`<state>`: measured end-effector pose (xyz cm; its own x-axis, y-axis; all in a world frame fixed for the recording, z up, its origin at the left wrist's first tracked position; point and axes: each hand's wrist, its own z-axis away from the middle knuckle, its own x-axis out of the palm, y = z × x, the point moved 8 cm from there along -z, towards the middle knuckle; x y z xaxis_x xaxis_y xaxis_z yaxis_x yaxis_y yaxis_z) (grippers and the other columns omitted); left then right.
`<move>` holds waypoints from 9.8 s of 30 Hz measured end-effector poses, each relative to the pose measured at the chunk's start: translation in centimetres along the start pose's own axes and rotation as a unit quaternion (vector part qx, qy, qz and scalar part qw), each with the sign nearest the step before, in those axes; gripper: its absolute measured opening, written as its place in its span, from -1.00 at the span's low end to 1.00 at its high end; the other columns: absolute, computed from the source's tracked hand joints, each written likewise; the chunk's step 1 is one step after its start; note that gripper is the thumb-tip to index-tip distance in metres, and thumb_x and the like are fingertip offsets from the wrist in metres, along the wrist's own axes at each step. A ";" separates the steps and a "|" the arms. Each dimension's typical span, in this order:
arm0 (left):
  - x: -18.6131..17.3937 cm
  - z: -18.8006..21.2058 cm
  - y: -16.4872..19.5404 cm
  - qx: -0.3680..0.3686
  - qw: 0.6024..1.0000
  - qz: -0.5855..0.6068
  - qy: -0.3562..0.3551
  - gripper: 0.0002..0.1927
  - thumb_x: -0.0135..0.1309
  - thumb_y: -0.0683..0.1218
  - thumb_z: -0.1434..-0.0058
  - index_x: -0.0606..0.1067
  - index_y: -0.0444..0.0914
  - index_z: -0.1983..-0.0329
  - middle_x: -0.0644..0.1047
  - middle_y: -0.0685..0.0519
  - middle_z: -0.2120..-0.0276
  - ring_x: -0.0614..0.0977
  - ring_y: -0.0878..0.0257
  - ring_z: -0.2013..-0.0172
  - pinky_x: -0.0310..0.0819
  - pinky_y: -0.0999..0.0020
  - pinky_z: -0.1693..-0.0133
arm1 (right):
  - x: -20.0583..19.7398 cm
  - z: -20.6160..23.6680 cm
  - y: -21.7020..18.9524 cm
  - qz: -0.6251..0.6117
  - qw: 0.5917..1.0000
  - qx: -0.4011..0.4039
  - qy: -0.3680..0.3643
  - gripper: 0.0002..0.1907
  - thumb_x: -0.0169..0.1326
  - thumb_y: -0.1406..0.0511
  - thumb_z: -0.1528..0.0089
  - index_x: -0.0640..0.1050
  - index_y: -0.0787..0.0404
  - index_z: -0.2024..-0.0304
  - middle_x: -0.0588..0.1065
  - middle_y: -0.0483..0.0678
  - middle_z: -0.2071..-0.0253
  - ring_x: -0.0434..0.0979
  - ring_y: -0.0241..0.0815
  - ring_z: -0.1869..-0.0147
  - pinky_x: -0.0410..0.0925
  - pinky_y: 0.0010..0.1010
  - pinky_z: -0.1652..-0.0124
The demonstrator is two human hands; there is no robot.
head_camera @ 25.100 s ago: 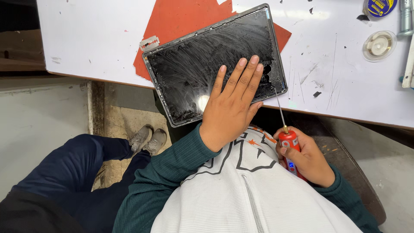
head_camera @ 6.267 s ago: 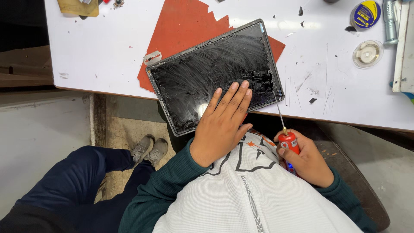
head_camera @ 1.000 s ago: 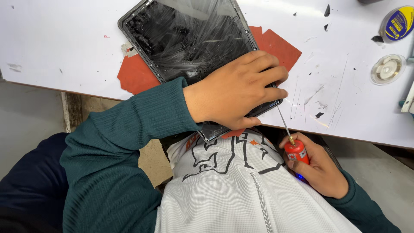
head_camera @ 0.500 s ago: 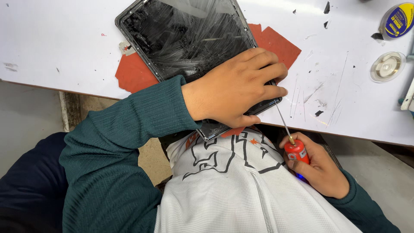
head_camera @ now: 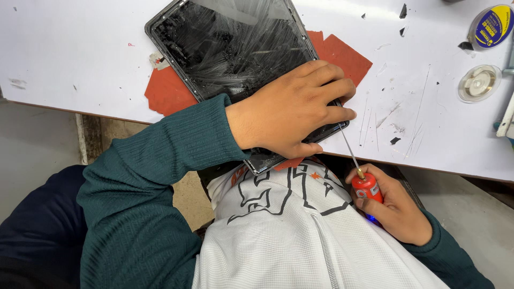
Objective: The person holds a tablet frame steady on the bench with one hand while using a red heated tool with a long thin probe to cut and separate the black screen glass along its edge, working around the perimeter and repositioning the tablet as adhesive is separated.
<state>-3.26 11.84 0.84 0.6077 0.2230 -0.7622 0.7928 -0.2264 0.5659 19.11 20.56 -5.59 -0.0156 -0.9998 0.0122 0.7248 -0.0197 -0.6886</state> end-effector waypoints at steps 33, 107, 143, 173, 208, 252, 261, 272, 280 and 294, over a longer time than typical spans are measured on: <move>0.3 0.1 -0.2 -0.004 1.000 0.009 0.007 -0.36 0.41 0.16 0.04 0.57 -0.20 -0.08 0.40 -0.04 -0.09 0.35 0.01 -0.20 0.19 0.05 -0.31 | 0.4 -0.1 -0.2 0.018 1.000 0.007 -0.013 -0.68 0.05 0.43 -0.11 0.47 0.25 0.06 0.44 -0.12 0.38 0.37 -0.37 0.31 0.32 -0.50 0.24; 0.3 0.1 -0.3 -0.003 1.000 0.002 0.014 -0.31 0.42 0.20 0.05 0.56 -0.20 -0.10 0.40 -0.04 -0.09 0.35 0.01 -0.21 0.18 0.01 -0.31 | 1.5 -0.5 -0.1 -0.006 1.000 0.003 -0.023 -0.66 0.00 0.47 -0.08 0.47 0.27 0.06 0.42 -0.11 0.34 0.33 -0.37 0.28 0.30 -0.51 0.22; -1.6 2.5 -2.4 0.004 0.999 -0.021 0.035 -0.47 0.33 -0.06 -0.21 0.49 -0.25 -0.23 0.39 -0.01 -0.26 0.24 -0.05 -0.42 0.07 -0.07 -0.42 | 2.1 -0.6 -0.5 0.005 0.999 -0.032 -0.023 -0.69 0.02 0.43 -0.13 0.46 0.29 0.06 0.42 -0.13 0.32 0.34 -0.38 0.26 0.31 -0.51 0.19; -1.7 2.2 -2.6 -0.005 0.999 -0.029 0.044 -0.47 0.32 -0.04 -0.18 0.53 -0.15 -0.24 0.42 0.01 -0.24 0.26 0.00 -0.40 -0.09 -0.07 -0.47 | 2.6 -0.5 0.2 0.008 1.000 0.001 -0.024 -0.64 -0.02 0.49 -0.07 0.46 0.29 0.05 0.43 -0.09 0.33 0.35 -0.34 0.29 0.32 -0.49 0.23; -1.6 2.3 -2.7 0.007 0.998 -0.037 0.051 -0.53 0.32 -0.05 -0.20 0.52 -0.17 -0.17 0.42 0.01 -0.23 0.26 -0.02 -0.40 -0.11 -0.08 -0.48 | 3.9 -0.9 -0.2 0.039 0.998 0.011 -0.053 -0.58 -0.02 0.49 -0.04 0.45 0.26 0.01 0.45 -0.08 0.29 0.37 -0.30 0.23 0.34 -0.45 0.18; -1.2 2.3 -2.9 0.013 0.997 -0.045 0.055 -0.53 0.33 -0.04 -0.18 0.53 -0.15 -0.16 0.42 0.02 -0.21 0.27 -0.01 -0.38 -0.13 -0.10 -0.47 | 5.2 -1.3 -1.5 0.099 0.992 -0.009 -0.083 -0.59 0.00 0.47 -0.03 0.47 0.25 0.03 0.49 -0.05 0.32 0.41 -0.26 0.25 0.35 -0.41 0.18; -1.3 2.5 -2.9 0.016 0.997 -0.044 0.058 -0.54 0.33 -0.05 -0.19 0.53 -0.16 -0.16 0.42 0.02 -0.21 0.27 0.00 -0.39 -0.12 -0.09 -0.48 | 5.1 -1.4 -1.5 0.089 0.994 0.018 -0.069 -0.60 0.00 0.47 -0.04 0.47 0.24 0.04 0.48 -0.05 0.38 0.38 -0.27 0.33 0.33 -0.42 0.27; -1.5 2.1 -2.9 0.015 0.998 -0.035 0.051 -0.48 0.33 -0.06 -0.18 0.52 -0.16 -0.22 0.42 0.01 -0.20 0.27 -0.02 -0.38 -0.14 -0.10 -0.46 | 4.8 -0.9 -2.3 0.058 0.996 -0.049 -0.048 -0.67 0.01 0.45 -0.09 0.45 0.26 0.06 0.42 -0.09 0.28 0.35 -0.33 0.22 0.32 -0.45 0.18; -5.0 5.7 -0.8 -0.122 0.983 0.054 0.127 -0.77 0.24 -0.12 -0.38 0.55 -0.21 -0.06 0.55 0.04 -0.05 0.53 0.07 -0.13 0.41 0.15 -0.22 | 4.7 -0.7 -3.6 0.061 0.987 -0.134 -0.071 -0.59 0.09 0.42 -0.05 0.43 0.26 0.03 0.46 -0.07 0.25 0.40 -0.29 0.19 0.32 -0.43 0.10; 4.8 16.8 7.3 -0.238 0.705 0.554 0.374 -0.88 0.18 -0.27 -0.39 0.56 -0.34 0.03 0.63 -0.05 0.10 0.68 0.27 0.06 0.61 0.38 -0.04 | 10.0 -1.5 -6.7 0.130 0.944 -0.164 -0.254 -0.58 0.12 0.43 0.02 0.46 0.25 0.08 0.55 -0.03 0.38 0.58 -0.12 0.35 0.43 -0.36 0.29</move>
<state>4.66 -4.72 -3.93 0.5789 0.6368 0.5093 -0.3701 -0.3514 0.8600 13.03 10.69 -1.94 0.5261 -0.8445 0.1007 0.4054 0.1450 -0.9026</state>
